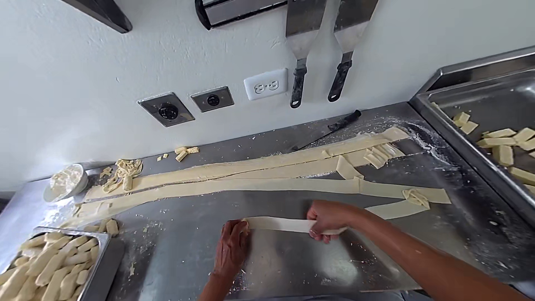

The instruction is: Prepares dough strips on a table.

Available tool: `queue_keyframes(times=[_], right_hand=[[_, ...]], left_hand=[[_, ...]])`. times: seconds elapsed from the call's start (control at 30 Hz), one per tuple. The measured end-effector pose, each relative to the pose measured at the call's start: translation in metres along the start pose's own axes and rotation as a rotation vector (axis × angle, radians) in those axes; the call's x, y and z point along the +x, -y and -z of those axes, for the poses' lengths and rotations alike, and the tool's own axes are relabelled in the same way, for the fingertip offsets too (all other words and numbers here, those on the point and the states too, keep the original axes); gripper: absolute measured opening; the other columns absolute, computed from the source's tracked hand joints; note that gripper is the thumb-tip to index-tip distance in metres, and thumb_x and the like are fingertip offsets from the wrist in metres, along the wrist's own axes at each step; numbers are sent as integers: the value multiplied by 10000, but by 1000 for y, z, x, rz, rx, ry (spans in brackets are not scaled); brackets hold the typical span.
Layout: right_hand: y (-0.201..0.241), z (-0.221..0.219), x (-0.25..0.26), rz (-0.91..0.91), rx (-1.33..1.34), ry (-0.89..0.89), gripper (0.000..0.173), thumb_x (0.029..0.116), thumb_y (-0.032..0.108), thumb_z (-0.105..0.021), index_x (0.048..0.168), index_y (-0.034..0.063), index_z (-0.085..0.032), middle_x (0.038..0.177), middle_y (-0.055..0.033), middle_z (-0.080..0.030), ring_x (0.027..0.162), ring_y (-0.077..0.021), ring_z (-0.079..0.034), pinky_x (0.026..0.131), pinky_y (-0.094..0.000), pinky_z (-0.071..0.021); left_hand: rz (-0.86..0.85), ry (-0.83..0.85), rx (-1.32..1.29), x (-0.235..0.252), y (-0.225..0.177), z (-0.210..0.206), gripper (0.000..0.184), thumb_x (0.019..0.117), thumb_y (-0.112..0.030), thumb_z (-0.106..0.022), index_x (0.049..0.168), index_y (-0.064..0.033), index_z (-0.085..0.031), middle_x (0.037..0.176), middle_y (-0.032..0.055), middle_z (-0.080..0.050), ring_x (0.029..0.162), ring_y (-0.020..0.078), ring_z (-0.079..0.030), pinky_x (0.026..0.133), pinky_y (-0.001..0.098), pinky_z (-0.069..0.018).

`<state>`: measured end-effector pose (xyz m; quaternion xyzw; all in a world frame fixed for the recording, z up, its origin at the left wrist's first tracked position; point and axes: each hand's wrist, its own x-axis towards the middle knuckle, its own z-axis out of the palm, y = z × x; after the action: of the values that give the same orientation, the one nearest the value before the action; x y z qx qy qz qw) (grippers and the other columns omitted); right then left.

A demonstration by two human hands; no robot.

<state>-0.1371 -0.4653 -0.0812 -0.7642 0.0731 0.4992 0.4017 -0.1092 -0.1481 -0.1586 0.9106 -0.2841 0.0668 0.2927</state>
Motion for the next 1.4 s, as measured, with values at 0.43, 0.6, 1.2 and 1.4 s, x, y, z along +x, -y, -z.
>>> queue_keyframes(times=[0.43,0.6,1.2,1.4], right_hand=[[-15,-98,-31,311,-143,-42,350,1072,235,-541,981,-78,-668,896,-222,-690,861,-329,-669,816,-515,-493],[-21,-97,-38,323,-46,-11,331,1071,225,-551,1018,-80,-669,921,-200,-716,861,-283,-698,841,-473,-532],[-4,-105,-57,358,-295,19,341,1081,212,-516,994,-92,-645,862,-277,-637,869,-431,-638,788,-583,-469],[-15,-102,-61,285,-219,11,350,1073,237,-545,1045,-96,-650,905,-277,-652,893,-418,-647,814,-581,-478]], left_hand=[[45,-178,-89,4,-4,-36,279,933,-6,-579,1142,117,-716,1215,269,-696,1169,456,-662,1042,576,-494],[-29,-51,-135,2,-2,-23,304,948,5,-534,1177,99,-710,1244,241,-693,1164,410,-678,1006,536,-535],[-11,-44,-188,23,-21,-35,351,876,-11,-636,1196,125,-689,1191,261,-708,1106,444,-696,999,591,-520],[-62,27,-145,32,-25,-36,365,950,36,-523,1285,137,-625,1265,253,-679,1150,425,-681,996,544,-535]])
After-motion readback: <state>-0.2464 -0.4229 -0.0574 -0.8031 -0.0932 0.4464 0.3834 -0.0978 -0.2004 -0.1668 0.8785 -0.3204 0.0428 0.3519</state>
